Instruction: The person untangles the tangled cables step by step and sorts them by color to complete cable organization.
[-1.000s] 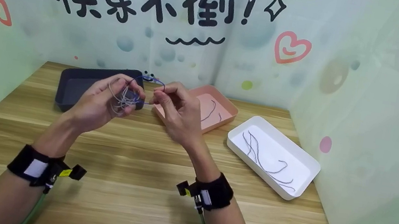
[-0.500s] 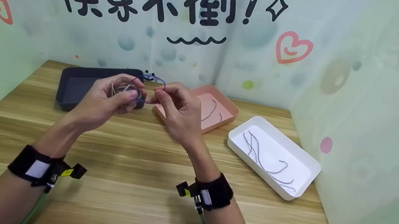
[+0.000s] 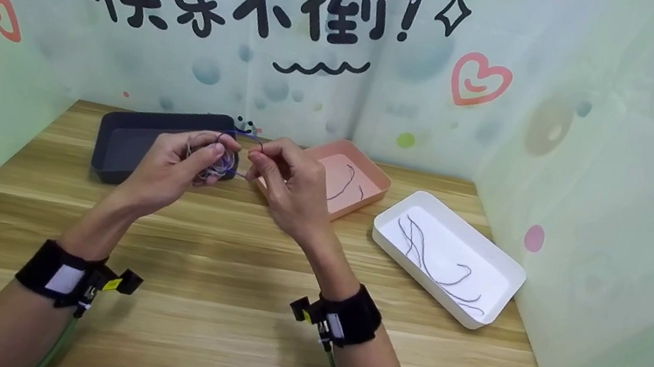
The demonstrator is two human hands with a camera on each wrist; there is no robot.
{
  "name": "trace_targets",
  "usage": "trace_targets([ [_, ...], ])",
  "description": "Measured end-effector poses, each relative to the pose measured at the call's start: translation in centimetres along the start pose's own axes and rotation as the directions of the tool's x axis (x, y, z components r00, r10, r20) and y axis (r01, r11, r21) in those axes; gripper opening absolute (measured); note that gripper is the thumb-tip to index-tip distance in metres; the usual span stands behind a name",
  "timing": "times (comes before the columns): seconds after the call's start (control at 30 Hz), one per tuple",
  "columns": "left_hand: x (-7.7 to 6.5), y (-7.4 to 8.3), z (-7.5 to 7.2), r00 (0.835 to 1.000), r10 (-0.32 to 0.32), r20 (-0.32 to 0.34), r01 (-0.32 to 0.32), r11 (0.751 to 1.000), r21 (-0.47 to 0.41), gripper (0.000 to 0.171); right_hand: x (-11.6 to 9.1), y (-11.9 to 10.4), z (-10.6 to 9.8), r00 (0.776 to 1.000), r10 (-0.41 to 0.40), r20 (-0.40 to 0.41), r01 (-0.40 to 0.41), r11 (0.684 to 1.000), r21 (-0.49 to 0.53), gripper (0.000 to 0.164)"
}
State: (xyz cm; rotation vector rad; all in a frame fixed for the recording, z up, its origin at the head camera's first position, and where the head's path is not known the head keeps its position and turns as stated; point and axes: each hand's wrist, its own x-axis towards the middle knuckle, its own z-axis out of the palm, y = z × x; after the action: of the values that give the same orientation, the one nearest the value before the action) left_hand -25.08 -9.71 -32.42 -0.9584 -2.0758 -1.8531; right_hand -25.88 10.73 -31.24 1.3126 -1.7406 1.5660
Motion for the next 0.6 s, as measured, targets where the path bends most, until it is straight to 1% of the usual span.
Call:
trace_targets([
  [0.13,-0.2,0.2,-0.9,0.998,0.006,-0.060,-0.005,1.000,0.016,0.025,0.0,0.3,-0.4,1.000,-0.017,-0.011,0.017,0.999,-0.047,0.006],
  [0.2,-0.3,0.4,-1.4,0.996,-0.002,-0.085,0.004,1.000,0.021,0.024,0.0,0.4,-0.8,0.999,-0.037,-0.024,0.034,0.995,-0.092,0.008],
  [0.3,-0.3,0.7,-2.1,0.997,-0.014,-0.074,0.017,0.999,0.046,0.025,0.0,0.6,-1.5,0.997,-0.065,-0.040,0.056,0.980,-0.191,0.012],
  [0.37,-0.3,0.8,-2.4,0.998,-0.012,-0.064,0.016,0.998,0.059,0.026,0.0,0.7,-2.0,0.997,-0.068,-0.041,0.056,0.967,-0.247,0.014],
  [0.4,-0.2,0.8,-2.5,0.998,-0.007,-0.065,0.011,0.998,0.066,0.026,0.0,0.7,-2.2,0.998,-0.055,-0.041,0.043,0.967,-0.249,0.015],
  [0.43,-0.3,0.8,-2.6,0.998,0.000,-0.070,0.005,0.997,0.071,0.026,0.0,0.7,-2.5,0.999,-0.034,-0.038,0.025,0.973,-0.229,0.016],
  [0.53,-0.3,0.7,-2.9,0.995,0.020,-0.095,-0.011,0.996,0.094,0.025,0.0,0.7,-3.1,0.998,0.053,-0.023,-0.056,0.992,-0.111,0.016],
  [0.6,-0.3,0.6,-3.2,0.993,0.035,-0.109,-0.022,0.993,0.118,0.025,-0.1,0.7,-3.5,0.995,0.103,-0.015,-0.104,0.993,-0.055,0.015],
])
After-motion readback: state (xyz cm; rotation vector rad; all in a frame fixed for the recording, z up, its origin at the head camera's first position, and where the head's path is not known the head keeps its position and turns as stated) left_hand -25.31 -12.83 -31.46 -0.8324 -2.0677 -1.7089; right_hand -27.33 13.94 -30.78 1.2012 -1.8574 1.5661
